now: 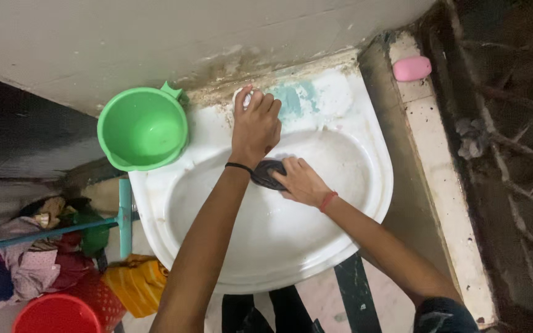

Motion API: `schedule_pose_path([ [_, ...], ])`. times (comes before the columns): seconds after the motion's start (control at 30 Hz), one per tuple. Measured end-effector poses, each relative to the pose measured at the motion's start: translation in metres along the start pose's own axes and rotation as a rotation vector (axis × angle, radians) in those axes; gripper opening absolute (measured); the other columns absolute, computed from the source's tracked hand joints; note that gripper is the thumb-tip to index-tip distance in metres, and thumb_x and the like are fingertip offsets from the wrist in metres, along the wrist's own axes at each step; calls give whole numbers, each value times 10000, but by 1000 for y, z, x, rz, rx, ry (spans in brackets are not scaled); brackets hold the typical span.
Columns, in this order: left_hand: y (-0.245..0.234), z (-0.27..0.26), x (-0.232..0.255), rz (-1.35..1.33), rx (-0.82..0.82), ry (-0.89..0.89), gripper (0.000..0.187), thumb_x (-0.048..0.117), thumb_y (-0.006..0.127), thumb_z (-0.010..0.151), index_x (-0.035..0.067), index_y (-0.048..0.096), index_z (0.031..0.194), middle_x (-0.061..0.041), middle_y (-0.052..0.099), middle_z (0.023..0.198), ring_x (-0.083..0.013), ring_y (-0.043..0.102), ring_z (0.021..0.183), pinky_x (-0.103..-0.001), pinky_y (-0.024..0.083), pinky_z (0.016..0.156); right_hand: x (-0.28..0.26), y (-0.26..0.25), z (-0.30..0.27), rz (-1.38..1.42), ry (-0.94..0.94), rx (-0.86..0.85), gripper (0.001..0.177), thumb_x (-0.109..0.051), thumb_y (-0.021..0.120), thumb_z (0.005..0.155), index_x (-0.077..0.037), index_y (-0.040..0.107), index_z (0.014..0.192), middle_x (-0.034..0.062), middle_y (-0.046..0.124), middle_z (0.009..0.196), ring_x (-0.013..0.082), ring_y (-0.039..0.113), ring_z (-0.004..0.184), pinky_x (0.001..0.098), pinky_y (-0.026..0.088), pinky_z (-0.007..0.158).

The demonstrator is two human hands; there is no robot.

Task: The person uses a green mug to scoop water from the tap and pour it into a white sink. They then use a black scrubbing pad to scrub the sink basin and the area around the faucet repeatedly.

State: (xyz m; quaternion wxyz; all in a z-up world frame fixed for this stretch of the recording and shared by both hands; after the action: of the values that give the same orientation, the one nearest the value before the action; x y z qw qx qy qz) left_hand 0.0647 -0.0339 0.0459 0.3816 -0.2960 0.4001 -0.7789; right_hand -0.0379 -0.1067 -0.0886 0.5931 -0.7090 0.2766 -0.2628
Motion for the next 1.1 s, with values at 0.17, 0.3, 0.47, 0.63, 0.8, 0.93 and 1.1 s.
schedule_pose_path([
  [0.17,-3,2,0,-36,3,2,138,126,689,805,84,644,928,-54,587,964,-218,550,1082,-480,299,1215,21,-12,-5,-376,-52,160,794,-105,559,957,-495,349,1615,114,576,1087,214,543,931,326,451,747],
  [0.3,-1,-1,-1,-16,-18,3,145,138,693,820,85,650,948,-50,586,972,-220,548,1086,-472,297,1223,28,-3,24,-67,-91,268,449,-281,561,1002,-452,439,1398,50,630,1154,225,590,1053,366,476,840],
  [0.47,0,3,2,-7,-34,24,150,146,689,808,87,657,942,-53,586,949,-228,546,1062,-493,293,1203,-60,16,102,228,-107,245,197,-232,529,1087,-85,615,1185,41,614,1086,118,570,1097,355,486,1001],
  [0.63,-4,-1,3,-25,6,10,142,128,695,825,105,648,957,-42,590,975,-228,552,1100,-487,293,1223,18,-3,16,-527,-122,494,880,53,532,968,-592,318,1525,32,589,1073,166,547,920,333,466,831],
  [0.8,-4,1,-2,-88,-12,-5,146,135,702,831,103,645,961,-49,591,973,-230,555,1090,-492,299,1213,18,65,56,115,-128,-161,374,-121,448,1118,-405,582,1321,87,634,1000,244,577,900,443,468,787],
  [0.93,-7,3,3,-51,2,14,154,147,700,807,102,643,943,-48,598,968,-238,555,1079,-500,295,1194,-47,28,91,153,-185,530,151,-222,577,942,-227,649,1074,26,669,1107,172,614,1092,378,497,946],
  [1.1,-4,2,0,-47,-28,7,137,135,709,840,107,644,957,-47,593,969,-229,553,1073,-491,302,1219,46,44,10,-206,-100,52,758,-28,564,1059,-592,506,1562,52,618,1078,221,604,952,371,502,828],
])
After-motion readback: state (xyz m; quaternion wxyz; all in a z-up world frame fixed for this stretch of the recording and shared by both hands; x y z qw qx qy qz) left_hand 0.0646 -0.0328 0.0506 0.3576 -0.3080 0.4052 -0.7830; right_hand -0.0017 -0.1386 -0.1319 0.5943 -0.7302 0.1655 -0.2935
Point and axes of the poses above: each hand's wrist, its own z-axis towards the middle knuckle, its own y-axis out of the palm, x = y × z, the point moved 9 cm from there along z, towards the middle knuckle
